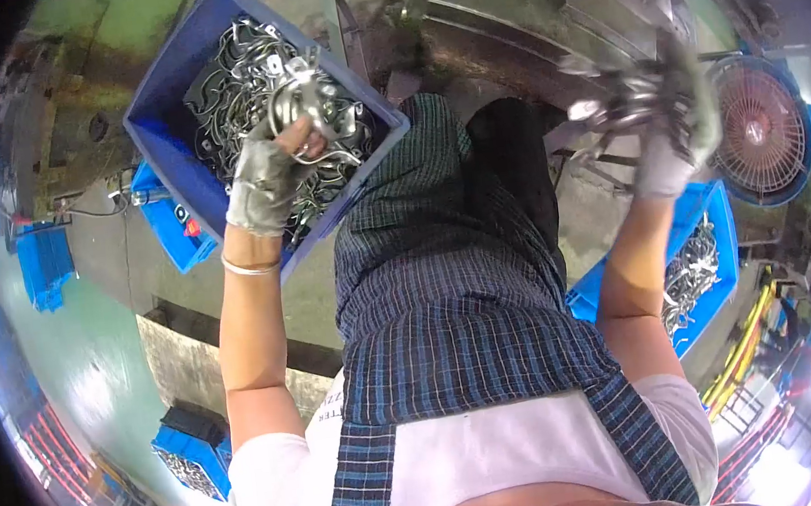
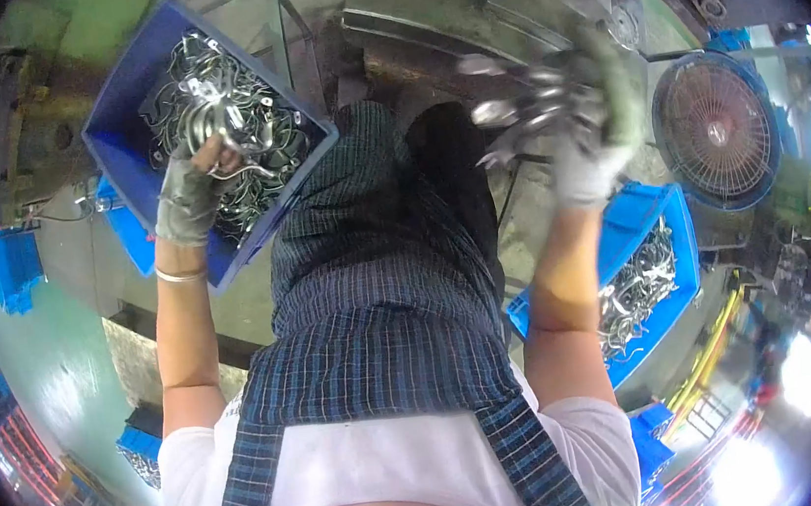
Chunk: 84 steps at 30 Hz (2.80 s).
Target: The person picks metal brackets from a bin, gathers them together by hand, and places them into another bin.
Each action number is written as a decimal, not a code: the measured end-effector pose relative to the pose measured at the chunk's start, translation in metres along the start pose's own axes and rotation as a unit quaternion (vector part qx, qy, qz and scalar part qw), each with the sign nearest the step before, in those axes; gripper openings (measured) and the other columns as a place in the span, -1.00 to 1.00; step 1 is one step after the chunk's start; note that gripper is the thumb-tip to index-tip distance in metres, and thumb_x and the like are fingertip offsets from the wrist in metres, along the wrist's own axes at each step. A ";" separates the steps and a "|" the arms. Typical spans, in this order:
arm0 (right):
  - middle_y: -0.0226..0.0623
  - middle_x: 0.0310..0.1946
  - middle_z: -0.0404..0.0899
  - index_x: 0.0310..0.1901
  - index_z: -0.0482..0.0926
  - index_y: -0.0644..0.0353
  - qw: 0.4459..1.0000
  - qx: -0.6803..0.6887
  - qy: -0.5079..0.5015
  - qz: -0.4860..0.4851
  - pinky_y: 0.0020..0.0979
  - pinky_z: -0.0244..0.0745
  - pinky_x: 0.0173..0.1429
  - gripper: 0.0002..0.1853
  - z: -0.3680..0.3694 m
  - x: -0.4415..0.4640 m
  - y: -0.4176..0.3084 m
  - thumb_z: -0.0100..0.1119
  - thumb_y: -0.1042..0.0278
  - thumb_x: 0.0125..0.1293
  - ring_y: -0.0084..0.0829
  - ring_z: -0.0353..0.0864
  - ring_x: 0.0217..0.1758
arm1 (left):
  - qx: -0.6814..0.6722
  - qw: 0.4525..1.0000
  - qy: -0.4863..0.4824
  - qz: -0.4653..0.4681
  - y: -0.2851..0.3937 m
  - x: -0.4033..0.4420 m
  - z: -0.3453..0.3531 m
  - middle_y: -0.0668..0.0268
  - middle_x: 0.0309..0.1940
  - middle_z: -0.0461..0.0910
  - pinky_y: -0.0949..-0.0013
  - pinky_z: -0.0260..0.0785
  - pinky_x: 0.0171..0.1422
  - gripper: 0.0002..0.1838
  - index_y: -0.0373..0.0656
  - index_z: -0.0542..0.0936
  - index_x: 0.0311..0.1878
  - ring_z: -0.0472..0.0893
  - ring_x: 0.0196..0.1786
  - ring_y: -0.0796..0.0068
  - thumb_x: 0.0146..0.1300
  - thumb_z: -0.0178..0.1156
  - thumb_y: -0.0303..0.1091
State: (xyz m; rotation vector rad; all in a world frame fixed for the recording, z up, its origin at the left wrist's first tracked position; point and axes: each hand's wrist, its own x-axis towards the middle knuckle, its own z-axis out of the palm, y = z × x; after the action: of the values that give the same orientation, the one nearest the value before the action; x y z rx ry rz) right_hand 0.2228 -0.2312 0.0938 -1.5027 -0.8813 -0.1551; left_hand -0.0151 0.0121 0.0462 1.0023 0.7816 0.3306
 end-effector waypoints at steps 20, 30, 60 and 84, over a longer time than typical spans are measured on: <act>-0.36 -0.34 0.52 -0.16 0.41 0.33 0.976 -0.151 0.072 0.138 -0.58 0.39 -0.20 -0.67 0.001 -0.050 0.010 0.11 0.66 -0.05 -0.59 0.49 -0.30 | 0.318 0.946 0.056 -0.021 -0.053 0.017 -0.052 0.35 -0.42 0.44 0.59 0.21 -0.49 -0.57 -0.35 0.28 0.08 0.33 -0.53 0.64 0.08 -0.03 -0.67; -0.41 -0.26 0.48 -0.06 0.42 0.30 0.971 -0.005 0.184 0.151 -0.64 0.36 -0.14 -0.66 -0.031 -0.016 0.095 0.11 0.61 0.08 -0.66 0.42 -0.25 | 0.183 0.974 0.123 0.055 -0.055 0.030 -0.066 0.42 -0.51 0.49 0.61 0.22 -0.47 -0.68 -0.26 0.45 -0.04 0.39 -0.54 0.68 0.09 0.13 -0.54; -0.02 -0.20 0.50 -0.13 0.45 0.17 0.489 -0.622 -0.070 0.607 -0.22 0.36 -0.04 -0.54 -0.288 -0.203 -0.072 0.18 0.09 -0.07 -0.07 0.48 -0.11 | 0.249 0.967 0.024 0.036 -0.042 0.032 -0.082 0.37 -0.45 0.47 0.58 0.26 -0.48 -0.64 -0.29 0.39 -0.04 0.42 -0.50 0.60 0.08 0.17 -0.44; -0.30 -0.40 0.53 -0.16 0.46 0.24 0.826 0.077 -0.434 0.351 -0.45 0.41 -0.27 -0.78 0.019 -0.083 0.007 0.05 0.38 0.17 -0.49 0.48 -0.43 | 0.124 0.986 -0.027 -0.109 -0.041 -0.028 0.027 0.43 -0.48 0.44 0.59 0.24 -0.39 -0.74 -0.28 0.46 -0.12 0.37 -0.48 0.67 0.23 0.02 -0.30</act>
State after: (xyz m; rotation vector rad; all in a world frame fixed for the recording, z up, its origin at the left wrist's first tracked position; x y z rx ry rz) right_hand 0.1616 -0.2480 0.0366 -1.6421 -0.9241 1.2076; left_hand -0.0192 -0.0422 0.0319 1.1403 0.8882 0.0154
